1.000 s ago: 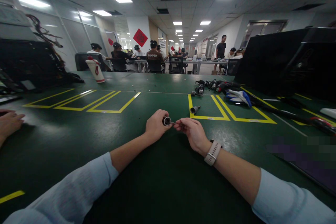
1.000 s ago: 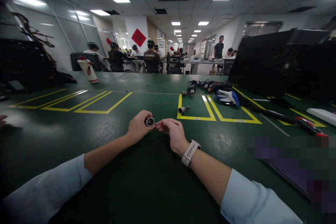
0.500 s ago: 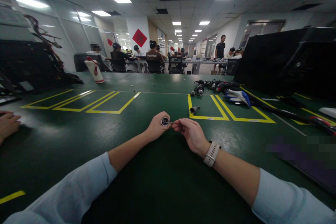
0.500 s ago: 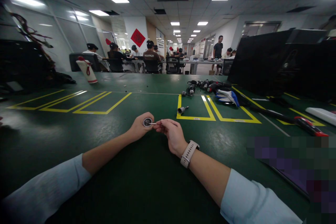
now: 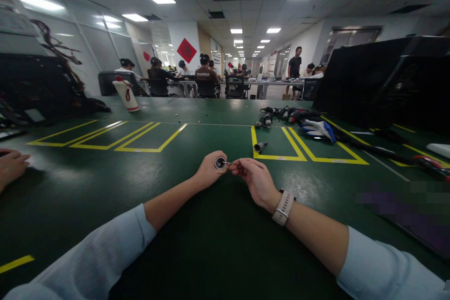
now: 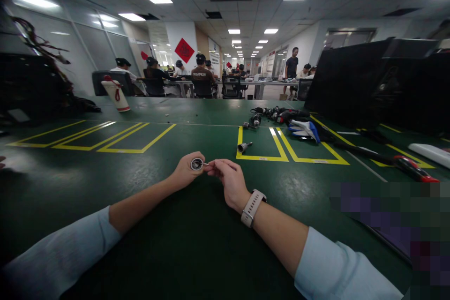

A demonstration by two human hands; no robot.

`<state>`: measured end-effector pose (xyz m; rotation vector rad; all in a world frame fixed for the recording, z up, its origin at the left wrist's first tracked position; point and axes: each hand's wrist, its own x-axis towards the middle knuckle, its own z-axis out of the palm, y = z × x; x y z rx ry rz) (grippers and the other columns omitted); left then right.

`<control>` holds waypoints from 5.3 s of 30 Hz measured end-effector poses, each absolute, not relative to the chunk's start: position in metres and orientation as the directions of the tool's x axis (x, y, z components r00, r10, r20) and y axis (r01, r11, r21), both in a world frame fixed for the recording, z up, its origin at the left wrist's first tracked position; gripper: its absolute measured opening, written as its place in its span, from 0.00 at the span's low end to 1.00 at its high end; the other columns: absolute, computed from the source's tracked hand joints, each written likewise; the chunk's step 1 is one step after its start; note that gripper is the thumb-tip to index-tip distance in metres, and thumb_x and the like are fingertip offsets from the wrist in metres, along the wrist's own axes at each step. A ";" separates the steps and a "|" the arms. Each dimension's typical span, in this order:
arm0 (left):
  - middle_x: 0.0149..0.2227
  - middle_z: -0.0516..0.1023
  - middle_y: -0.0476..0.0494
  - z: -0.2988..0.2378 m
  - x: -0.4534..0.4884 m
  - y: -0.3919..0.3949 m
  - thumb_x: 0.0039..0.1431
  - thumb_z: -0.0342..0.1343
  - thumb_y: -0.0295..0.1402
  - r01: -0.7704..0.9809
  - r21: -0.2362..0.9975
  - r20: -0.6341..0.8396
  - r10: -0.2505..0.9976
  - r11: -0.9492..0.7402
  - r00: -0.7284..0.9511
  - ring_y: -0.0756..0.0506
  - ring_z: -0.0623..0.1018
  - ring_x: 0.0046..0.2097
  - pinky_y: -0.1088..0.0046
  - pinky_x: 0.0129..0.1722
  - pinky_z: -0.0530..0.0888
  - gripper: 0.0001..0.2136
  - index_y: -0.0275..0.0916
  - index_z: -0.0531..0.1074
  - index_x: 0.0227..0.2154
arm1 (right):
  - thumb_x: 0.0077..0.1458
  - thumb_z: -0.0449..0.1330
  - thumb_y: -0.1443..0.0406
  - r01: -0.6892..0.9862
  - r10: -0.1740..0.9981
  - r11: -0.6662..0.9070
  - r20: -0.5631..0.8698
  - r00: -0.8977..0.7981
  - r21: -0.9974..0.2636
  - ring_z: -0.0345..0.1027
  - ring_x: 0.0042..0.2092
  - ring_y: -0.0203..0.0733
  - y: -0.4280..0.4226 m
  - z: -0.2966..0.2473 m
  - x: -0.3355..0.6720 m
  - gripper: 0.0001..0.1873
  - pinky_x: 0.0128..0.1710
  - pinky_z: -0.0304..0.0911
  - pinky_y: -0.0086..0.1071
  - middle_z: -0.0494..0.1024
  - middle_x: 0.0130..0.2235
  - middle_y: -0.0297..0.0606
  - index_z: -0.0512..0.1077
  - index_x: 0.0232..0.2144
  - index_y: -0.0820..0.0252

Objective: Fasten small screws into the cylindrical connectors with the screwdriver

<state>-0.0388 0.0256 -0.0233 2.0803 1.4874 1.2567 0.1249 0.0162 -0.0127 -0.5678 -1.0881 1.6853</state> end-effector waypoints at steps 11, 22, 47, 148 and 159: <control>0.22 0.65 0.53 -0.021 -0.038 0.025 0.45 0.56 0.30 0.684 0.600 0.518 0.853 -0.414 0.062 0.52 0.66 0.25 0.77 0.24 0.63 0.05 0.37 0.64 0.22 | 0.47 0.59 0.64 -0.502 0.917 -0.001 0.199 -0.344 -0.865 0.68 0.33 0.37 0.014 -0.012 0.124 0.07 0.37 0.62 0.33 0.77 0.29 0.37 0.75 0.24 0.62; 0.22 0.64 0.54 -0.026 -0.039 0.026 0.45 0.57 0.30 0.660 0.614 0.500 0.860 -0.433 0.100 0.53 0.64 0.24 0.79 0.23 0.62 0.06 0.36 0.64 0.22 | 0.46 0.59 0.65 -0.560 0.899 -0.263 0.012 -0.438 -0.786 0.68 0.29 0.35 0.021 -0.016 0.124 0.07 0.35 0.61 0.32 0.77 0.27 0.39 0.74 0.24 0.64; 0.26 0.67 0.50 -0.020 -0.037 0.019 0.49 0.54 0.28 0.798 0.371 0.396 0.858 -0.475 0.327 0.50 0.68 0.29 0.76 0.27 0.64 0.03 0.37 0.65 0.23 | 0.49 0.55 0.66 -0.167 0.876 0.270 0.314 -0.367 -0.948 0.65 0.27 0.37 0.017 -0.004 0.128 0.12 0.29 0.59 0.32 0.72 0.20 0.34 0.73 0.18 0.62; 0.24 0.65 0.52 -0.019 -0.036 0.017 0.50 0.54 0.32 0.700 0.490 0.421 0.844 -0.519 0.331 0.52 0.65 0.26 0.78 0.25 0.62 0.07 0.36 0.63 0.23 | 0.46 0.55 0.67 -0.428 0.948 -0.153 -0.011 -0.318 -0.891 0.64 0.21 0.34 0.027 -0.006 0.132 0.11 0.24 0.58 0.28 0.73 0.18 0.37 0.72 0.17 0.65; 0.24 0.66 0.51 -0.018 -0.034 0.016 0.52 0.54 0.36 0.694 0.476 0.400 0.836 -0.540 0.377 0.52 0.66 0.26 0.78 0.25 0.62 0.10 0.36 0.63 0.22 | 0.46 0.54 0.68 -0.348 0.932 -0.162 -0.027 -0.362 -0.923 0.63 0.19 0.33 0.028 -0.002 0.133 0.11 0.22 0.57 0.27 0.73 0.17 0.38 0.72 0.16 0.65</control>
